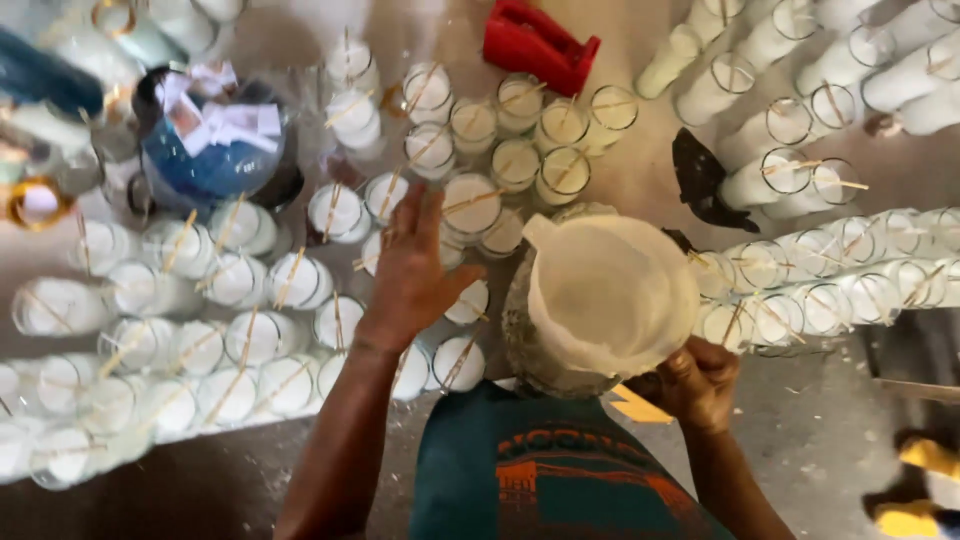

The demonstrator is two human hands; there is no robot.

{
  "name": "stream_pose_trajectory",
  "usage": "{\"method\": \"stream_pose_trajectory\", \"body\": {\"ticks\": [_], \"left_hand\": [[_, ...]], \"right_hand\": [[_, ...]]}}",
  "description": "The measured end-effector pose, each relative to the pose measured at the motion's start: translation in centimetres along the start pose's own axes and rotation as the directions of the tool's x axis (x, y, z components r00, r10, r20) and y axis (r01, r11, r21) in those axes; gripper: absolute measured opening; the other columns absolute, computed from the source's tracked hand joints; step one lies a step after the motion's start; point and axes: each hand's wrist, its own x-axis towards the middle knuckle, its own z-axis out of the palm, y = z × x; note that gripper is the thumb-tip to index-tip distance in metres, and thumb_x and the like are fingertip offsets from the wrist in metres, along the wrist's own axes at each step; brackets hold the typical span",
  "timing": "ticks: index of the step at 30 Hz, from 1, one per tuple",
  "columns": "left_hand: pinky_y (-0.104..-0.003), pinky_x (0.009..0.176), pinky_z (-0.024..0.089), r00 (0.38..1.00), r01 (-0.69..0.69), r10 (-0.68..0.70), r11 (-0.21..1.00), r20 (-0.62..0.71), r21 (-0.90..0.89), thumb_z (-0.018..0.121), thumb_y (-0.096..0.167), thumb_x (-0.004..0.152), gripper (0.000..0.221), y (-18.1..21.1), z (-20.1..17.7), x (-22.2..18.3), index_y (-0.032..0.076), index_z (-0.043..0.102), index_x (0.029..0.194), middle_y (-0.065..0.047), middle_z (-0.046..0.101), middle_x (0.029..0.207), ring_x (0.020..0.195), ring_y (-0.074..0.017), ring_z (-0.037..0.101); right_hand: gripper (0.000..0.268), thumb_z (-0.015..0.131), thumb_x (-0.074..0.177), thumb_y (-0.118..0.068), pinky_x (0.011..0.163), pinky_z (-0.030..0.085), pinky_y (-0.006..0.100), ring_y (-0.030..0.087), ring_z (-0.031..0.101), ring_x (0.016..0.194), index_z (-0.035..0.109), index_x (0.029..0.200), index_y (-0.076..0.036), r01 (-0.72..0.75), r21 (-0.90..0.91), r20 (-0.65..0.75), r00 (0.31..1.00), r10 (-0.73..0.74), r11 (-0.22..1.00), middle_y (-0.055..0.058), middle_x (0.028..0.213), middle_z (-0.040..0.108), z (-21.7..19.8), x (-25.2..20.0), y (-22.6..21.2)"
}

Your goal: Pouring melted wax from a pitcher into glass jars with wicks to make candles.

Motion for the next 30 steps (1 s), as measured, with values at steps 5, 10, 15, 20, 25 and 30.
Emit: {"method": "stream_pose_trajectory", "body": {"ticks": [5,10,15,20,25,30], "left_hand": [[-0.063,0.103,0.041,0.986,-0.034,-0.003,0.975,0.164,0.219,0.096,0.044,0.064,0.113,-2.5,2.6,4.4,-0.004,0.038,0.148,-0.027,0.042,0.147,0.128,-0.0526,0.049],[-0.056,0.098,0.042,0.973,-0.141,0.075,0.943,0.219,0.300,0.097,0.052,0.059,0.112,-3.0,2.5,6.3,-0.004,0.040,0.138,-0.021,0.048,0.135,0.116,-0.0488,0.055],[-0.057,0.087,0.051,0.952,-0.081,0.006,0.968,0.305,0.236,0.091,0.038,0.067,0.091,-2.1,1.9,6.9,-0.001,0.041,0.132,-0.022,0.049,0.129,0.107,-0.0498,0.058],[-0.054,0.077,0.053,0.955,-0.109,0.053,0.977,0.293,0.181,0.091,0.036,0.061,0.081,-3.2,2.1,7.7,-0.001,0.048,0.120,-0.022,0.054,0.121,0.103,-0.0461,0.060],[-0.055,0.074,0.050,0.957,-0.130,0.092,0.984,0.276,0.121,0.087,0.033,0.062,0.072,-3.2,0.6,10.0,0.002,0.052,0.117,-0.021,0.055,0.118,0.091,-0.0454,0.061],[-0.043,0.082,0.051,0.971,-0.116,0.093,0.989,0.221,0.096,0.089,0.043,0.069,0.074,-3.0,-1.9,16.1,0.007,0.051,0.121,-0.014,0.053,0.116,0.104,-0.0312,0.057]], "right_hand": [[0.044,0.075,0.085,-0.037,0.039,0.038,0.028,0.005,0.040,0.049,0.051,0.061,-0.008,-0.081,0.000,0.007,0.997,0.081,0.997,-0.001,0.050,0.041,1.0,-1.3,-1.4],[0.047,0.068,0.086,-0.030,0.049,0.019,0.029,0.008,0.025,0.053,0.033,0.057,-0.015,-0.010,0.017,0.149,0.989,0.007,1.000,-0.008,0.058,0.027,1.0,-0.9,-2.3],[0.050,0.074,0.081,-0.037,0.047,0.020,0.028,0.008,0.025,0.056,0.036,0.058,-0.014,-0.025,0.017,0.111,0.994,0.023,1.000,-0.010,0.065,0.027,-0.4,-2.0,0.3],[0.054,0.073,0.078,-0.037,0.046,0.015,0.029,0.008,0.021,0.052,0.029,0.054,-0.017,-0.057,-0.020,0.099,0.993,0.058,0.998,-0.008,0.057,0.026,-0.2,-2.0,-0.3],[0.056,0.072,0.078,-0.041,0.045,0.014,0.028,0.007,0.020,0.051,0.027,0.054,-0.018,-0.022,-0.057,0.117,0.993,0.028,0.998,-0.010,0.056,0.025,-0.4,-1.9,0.0],[0.057,0.075,0.076,-0.047,0.045,0.015,0.028,0.008,0.022,0.053,0.033,0.054,-0.015,-0.056,-0.040,0.146,0.987,0.062,0.998,-0.009,0.059,0.027,-0.9,-2.2,0.3]]}}
